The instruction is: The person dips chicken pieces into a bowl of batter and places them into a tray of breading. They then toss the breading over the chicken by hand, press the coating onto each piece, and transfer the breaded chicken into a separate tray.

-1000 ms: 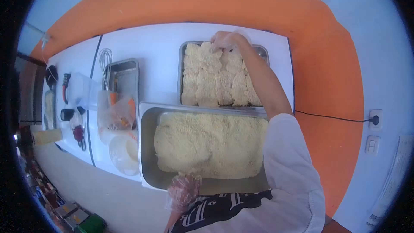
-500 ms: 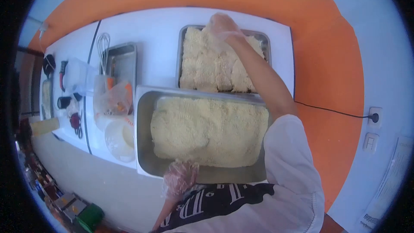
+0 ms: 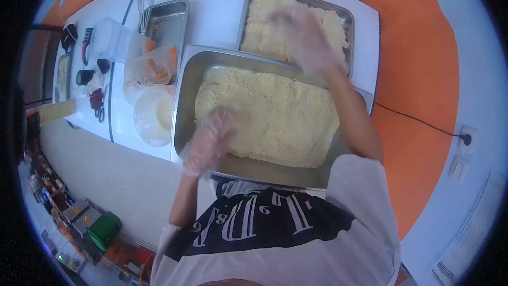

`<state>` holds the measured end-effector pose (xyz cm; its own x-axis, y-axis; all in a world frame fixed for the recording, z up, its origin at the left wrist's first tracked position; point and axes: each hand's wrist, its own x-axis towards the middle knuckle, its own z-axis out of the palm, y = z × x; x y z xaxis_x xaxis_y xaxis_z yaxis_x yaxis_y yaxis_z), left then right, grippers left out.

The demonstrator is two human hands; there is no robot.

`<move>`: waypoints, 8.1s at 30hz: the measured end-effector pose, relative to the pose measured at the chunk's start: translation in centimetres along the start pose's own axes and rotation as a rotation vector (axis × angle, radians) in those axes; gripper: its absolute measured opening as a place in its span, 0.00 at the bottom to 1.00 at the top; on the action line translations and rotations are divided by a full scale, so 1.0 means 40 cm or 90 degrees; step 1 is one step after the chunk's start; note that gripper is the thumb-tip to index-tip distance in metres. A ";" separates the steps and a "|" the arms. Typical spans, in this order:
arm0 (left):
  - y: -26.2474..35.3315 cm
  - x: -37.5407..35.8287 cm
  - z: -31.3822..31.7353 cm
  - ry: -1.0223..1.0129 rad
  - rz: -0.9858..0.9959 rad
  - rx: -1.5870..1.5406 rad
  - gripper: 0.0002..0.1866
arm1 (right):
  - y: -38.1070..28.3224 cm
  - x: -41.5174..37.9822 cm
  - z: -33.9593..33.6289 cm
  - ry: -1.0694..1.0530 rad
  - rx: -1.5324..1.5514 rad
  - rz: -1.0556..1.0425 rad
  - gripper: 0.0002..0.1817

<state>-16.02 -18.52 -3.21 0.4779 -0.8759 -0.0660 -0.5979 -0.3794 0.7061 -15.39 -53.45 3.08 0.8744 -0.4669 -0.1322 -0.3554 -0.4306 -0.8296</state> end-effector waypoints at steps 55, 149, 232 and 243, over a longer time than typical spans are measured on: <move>-0.125 -0.183 0.418 -0.262 0.211 0.193 0.18 | 0.287 -0.703 0.219 -0.254 -0.381 0.352 0.69; -0.040 -0.036 0.367 -0.259 0.112 -0.087 0.23 | 0.315 -0.618 0.232 -0.331 -0.081 0.336 0.46; 0.084 -0.155 0.127 0.020 0.002 0.156 0.23 | 0.332 -0.446 0.159 -0.306 -0.205 0.070 0.34; 0.113 -0.158 0.133 0.019 -0.136 0.126 0.21 | 0.230 -0.491 0.064 -0.234 -0.199 -0.005 0.25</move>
<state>-25.17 -16.27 -3.36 0.6237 -0.7619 -0.1747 -0.5947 -0.6075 0.5266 -34.97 -46.28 -3.36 0.9164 -0.1828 -0.3560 -0.3809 -0.6716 -0.6356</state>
